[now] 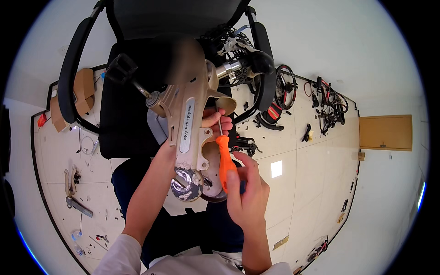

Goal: The person sits on a chair and uses an orange screwdriver to work on a beige bicycle frame resting on their lap. They repeatedly insert the tool into the frame's joints and turn it, focusing on the central area of the frame.

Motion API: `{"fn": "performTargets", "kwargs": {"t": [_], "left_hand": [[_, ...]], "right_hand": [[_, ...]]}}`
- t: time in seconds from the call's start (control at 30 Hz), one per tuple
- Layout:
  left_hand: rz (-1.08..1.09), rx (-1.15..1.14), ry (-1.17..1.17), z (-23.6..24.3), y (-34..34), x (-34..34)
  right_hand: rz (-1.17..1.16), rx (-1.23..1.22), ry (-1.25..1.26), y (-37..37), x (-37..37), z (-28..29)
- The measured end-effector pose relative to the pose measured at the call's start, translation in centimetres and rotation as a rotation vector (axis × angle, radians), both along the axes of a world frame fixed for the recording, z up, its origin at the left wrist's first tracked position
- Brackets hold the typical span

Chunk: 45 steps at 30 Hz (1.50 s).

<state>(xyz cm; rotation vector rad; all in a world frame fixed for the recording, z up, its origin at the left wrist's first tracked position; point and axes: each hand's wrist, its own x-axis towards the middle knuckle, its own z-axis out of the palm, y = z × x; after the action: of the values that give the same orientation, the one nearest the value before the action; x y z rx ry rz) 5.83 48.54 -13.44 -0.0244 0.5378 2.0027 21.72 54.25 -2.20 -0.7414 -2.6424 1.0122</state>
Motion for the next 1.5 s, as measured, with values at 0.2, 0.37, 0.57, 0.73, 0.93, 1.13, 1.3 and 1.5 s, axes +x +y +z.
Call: {"fn": "performTargets", "kwargs": {"t": [0.2,0.37,0.57,0.73,0.93,1.13,1.3,1.5], "left_hand": [[0.041,-0.118,0.042,1.6,0.3,0.4],[0.096,-0.156,0.046,1.2,0.6,1.0],[0.029,0.073,-0.088,-1.9,-0.7,1.7],[0.180,-0.256,0.110,-1.7,-5.4,1.1],[0.228,-0.367,0.175,-3.8,-7.6,-0.5],[0.271,-0.342,0.115,-4.6,-7.4,-0.8],[0.242,-0.351,0.130,-4.5,-7.4,-1.1],[0.205,-0.357,0.178,-4.8,-7.3,-1.4]], "right_hand": [[0.131,0.383,0.069,0.1,0.1,-0.6],[0.018,0.241,-0.107,-0.7,0.0,0.2],[0.083,0.300,0.073,-3.0,0.2,-0.4],[0.259,0.310,0.092,-5.1,0.6,-3.3],[0.398,0.456,0.039,-7.1,-2.7,-4.5],[0.341,0.401,-0.017,-7.7,-2.9,-6.3],[0.320,0.442,-0.025,-7.8,-2.5,-6.8],[0.336,0.462,-0.015,-7.6,-2.2,-7.0]]}}
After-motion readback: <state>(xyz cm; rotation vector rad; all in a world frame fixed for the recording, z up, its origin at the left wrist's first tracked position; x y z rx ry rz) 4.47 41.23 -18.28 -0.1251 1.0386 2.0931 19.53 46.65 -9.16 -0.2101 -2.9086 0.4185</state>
